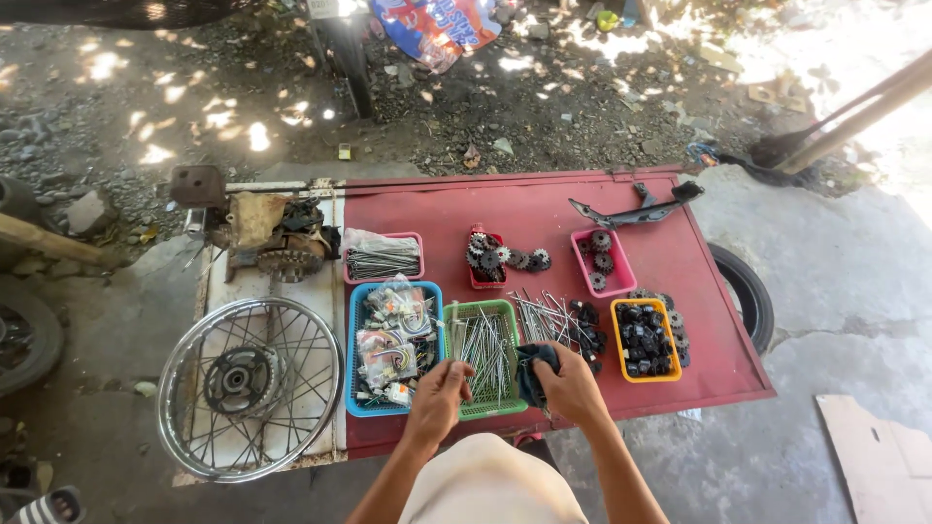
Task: Cleaning and sorting motorcycle wheel spokes using a cloth.
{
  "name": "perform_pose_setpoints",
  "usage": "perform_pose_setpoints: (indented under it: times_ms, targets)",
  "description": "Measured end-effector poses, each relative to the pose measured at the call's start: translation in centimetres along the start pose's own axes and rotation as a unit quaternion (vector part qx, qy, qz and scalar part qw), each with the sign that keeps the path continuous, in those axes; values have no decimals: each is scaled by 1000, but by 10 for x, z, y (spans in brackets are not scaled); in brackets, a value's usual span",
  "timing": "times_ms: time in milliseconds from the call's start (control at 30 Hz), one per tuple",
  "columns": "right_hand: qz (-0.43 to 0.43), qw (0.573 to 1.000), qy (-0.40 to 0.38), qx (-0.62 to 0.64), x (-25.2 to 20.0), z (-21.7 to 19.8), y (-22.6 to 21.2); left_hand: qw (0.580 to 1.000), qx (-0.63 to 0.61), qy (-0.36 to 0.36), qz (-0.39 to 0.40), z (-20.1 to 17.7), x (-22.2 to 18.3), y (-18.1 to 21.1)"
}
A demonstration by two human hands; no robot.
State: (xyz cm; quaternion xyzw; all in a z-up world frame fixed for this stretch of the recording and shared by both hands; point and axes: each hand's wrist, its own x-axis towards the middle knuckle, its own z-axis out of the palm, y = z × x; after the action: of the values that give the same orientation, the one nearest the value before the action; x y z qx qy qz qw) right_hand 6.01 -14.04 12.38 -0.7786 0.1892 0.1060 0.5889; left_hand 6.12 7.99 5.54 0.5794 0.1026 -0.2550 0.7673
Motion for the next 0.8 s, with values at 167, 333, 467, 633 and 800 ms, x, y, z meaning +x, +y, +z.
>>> perform_pose_setpoints:
  times_ms: [167, 333, 467, 633, 800]
  targets:
    - [-42, 998, 31, 45, -13, 30, 4, 989, 96, -112, -16, 17, -1, 0]
    - [-5, 988, 100, 118, -25, 46, 27, 971, 152, -186, 2, 15, -11, 15]
    - [17, 972, 154, 179, -48, 52, 30, 967, 140, -204, -57, 13, -25, 23]
    - [29, 967, 164, 193, -38, 36, 33, 975, 52, -188, -104, 14, -23, 17]
    - [3, 956, 191, 223, -24, 16, 27, 980, 24, -173, -96, 16, -27, 14]
